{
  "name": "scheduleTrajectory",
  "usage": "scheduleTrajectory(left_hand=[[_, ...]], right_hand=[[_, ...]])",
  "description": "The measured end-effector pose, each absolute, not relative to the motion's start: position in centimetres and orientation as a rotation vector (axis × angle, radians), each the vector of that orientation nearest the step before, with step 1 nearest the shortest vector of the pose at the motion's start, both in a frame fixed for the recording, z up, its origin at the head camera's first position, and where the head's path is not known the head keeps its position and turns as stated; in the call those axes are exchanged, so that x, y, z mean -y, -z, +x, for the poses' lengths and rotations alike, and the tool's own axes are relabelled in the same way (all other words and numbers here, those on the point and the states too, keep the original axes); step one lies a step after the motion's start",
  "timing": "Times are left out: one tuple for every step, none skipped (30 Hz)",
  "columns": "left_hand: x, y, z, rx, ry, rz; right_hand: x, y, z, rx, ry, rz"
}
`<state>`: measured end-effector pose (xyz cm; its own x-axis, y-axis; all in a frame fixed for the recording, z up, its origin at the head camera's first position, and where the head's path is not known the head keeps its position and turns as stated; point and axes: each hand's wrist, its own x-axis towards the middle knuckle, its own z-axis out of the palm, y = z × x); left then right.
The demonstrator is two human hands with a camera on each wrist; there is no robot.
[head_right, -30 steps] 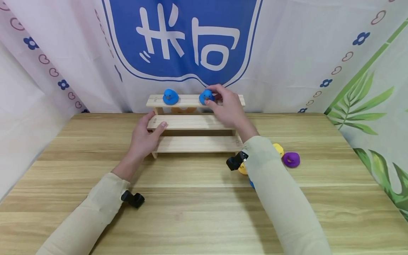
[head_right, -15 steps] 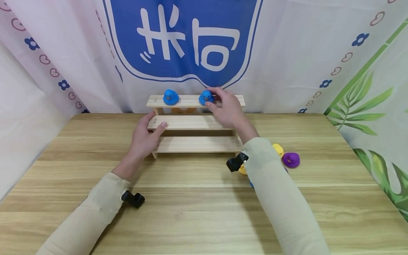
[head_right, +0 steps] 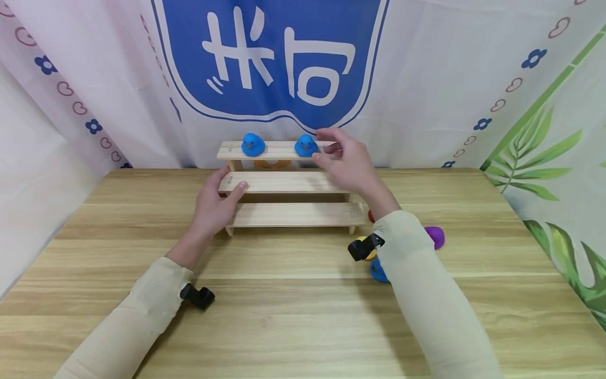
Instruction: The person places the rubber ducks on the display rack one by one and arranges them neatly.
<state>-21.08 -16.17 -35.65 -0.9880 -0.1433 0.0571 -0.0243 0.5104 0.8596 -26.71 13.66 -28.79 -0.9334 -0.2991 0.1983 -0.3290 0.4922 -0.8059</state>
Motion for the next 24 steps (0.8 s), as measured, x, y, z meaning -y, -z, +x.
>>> scheduleTrajectory(left_hand=[[16.2, 35.6, -21.1, 2.622, 1.490, 0.147], [16.1, 35.6, -21.1, 2.620, 1.490, 0.149], [16.1, 35.5, -21.0, 2.619, 1.491, 0.148], [16.1, 35.5, -21.0, 2.619, 1.491, 0.147], [16.1, 35.5, -21.0, 2.619, 1.491, 0.146], [16.1, 35.5, -21.0, 2.619, 1.491, 0.147], [16.1, 35.5, -21.0, 2.618, 1.491, 0.148], [16.1, 35.4, -21.0, 2.620, 1.489, 0.150], [16.1, 35.4, -21.0, 2.621, 1.487, 0.151], [16.1, 35.5, -21.0, 2.622, 1.486, 0.153], [16.1, 35.5, -21.0, 2.624, 1.484, 0.155], [16.1, 35.4, -21.0, 2.624, 1.485, 0.158], [16.1, 35.5, -21.0, 2.624, 1.485, 0.161], [16.1, 35.5, -21.0, 2.624, 1.484, 0.162], [16.1, 35.5, -21.0, 2.623, 1.487, 0.163], [16.1, 35.5, -21.1, 2.621, 1.491, 0.163], [16.2, 35.6, -21.1, 2.621, 1.494, 0.162], [16.2, 35.6, -21.1, 2.619, 1.497, 0.161], [16.2, 35.7, -21.1, 2.619, 1.499, 0.160], [16.2, 35.7, -21.2, 2.618, 1.500, 0.159], [16.3, 35.7, -21.2, 2.618, 1.501, 0.157], [16.3, 35.8, -21.2, 2.617, 1.500, 0.156], [16.3, 35.8, -21.2, 2.617, 1.499, 0.155], [16.3, 35.8, -21.2, 2.616, 1.498, 0.155]], right_hand=[[-13.9, 28.7, -26.5, 2.685, -1.453, 0.567], [-14.1, 28.7, -26.3, 2.680, -1.447, 0.569], [-14.3, 28.6, -26.1, 2.677, -1.440, 0.568], [-14.6, 28.6, -25.9, 2.673, -1.434, 0.570], [-14.9, 28.7, -25.7, 2.663, -1.435, 0.571], [-15.2, 28.8, -25.6, 2.654, -1.437, 0.574], [-15.5, 28.8, -25.4, 2.649, -1.435, 0.573], [-15.7, 28.9, -25.2, 2.643, -1.435, 0.574], [-16.0, 29.0, -25.1, 2.636, -1.438, 0.574], [-16.3, 29.1, -24.9, 2.628, -1.439, 0.574], [-16.7, 29.2, -24.7, 2.621, -1.441, 0.572], [-16.9, 29.3, -24.5, 2.620, -1.438, 0.570], [-17.2, 29.4, -24.3, 2.618, -1.435, 0.564], [-17.5, 29.6, -24.1, 2.618, -1.436, 0.559], [-17.9, 29.8, -23.9, 2.617, -1.437, 0.553], [-18.2, 30.0, -23.7, 2.624, -1.430, 0.535], [-18.5, 30.2, -23.5, 2.629, -1.428, 0.516], [-18.9, 30.4, -23.4, 2.630, -1.427, 0.500], [-19.2, 30.6, -23.2, 2.634, -1.425, 0.482], [-19.5, 30.8, -23.1, 2.635, -1.425, 0.467], [-19.8, 31.0, -22.9, 2.636, -1.419, 0.454], [-20.1, 31.2, -22.8, 2.638, -1.414, 0.437], [-20.4, 31.4, -22.7, 2.634, -1.416, 0.434], [-20.7, 31.5, -22.6, 2.636, -1.411, 0.425]])
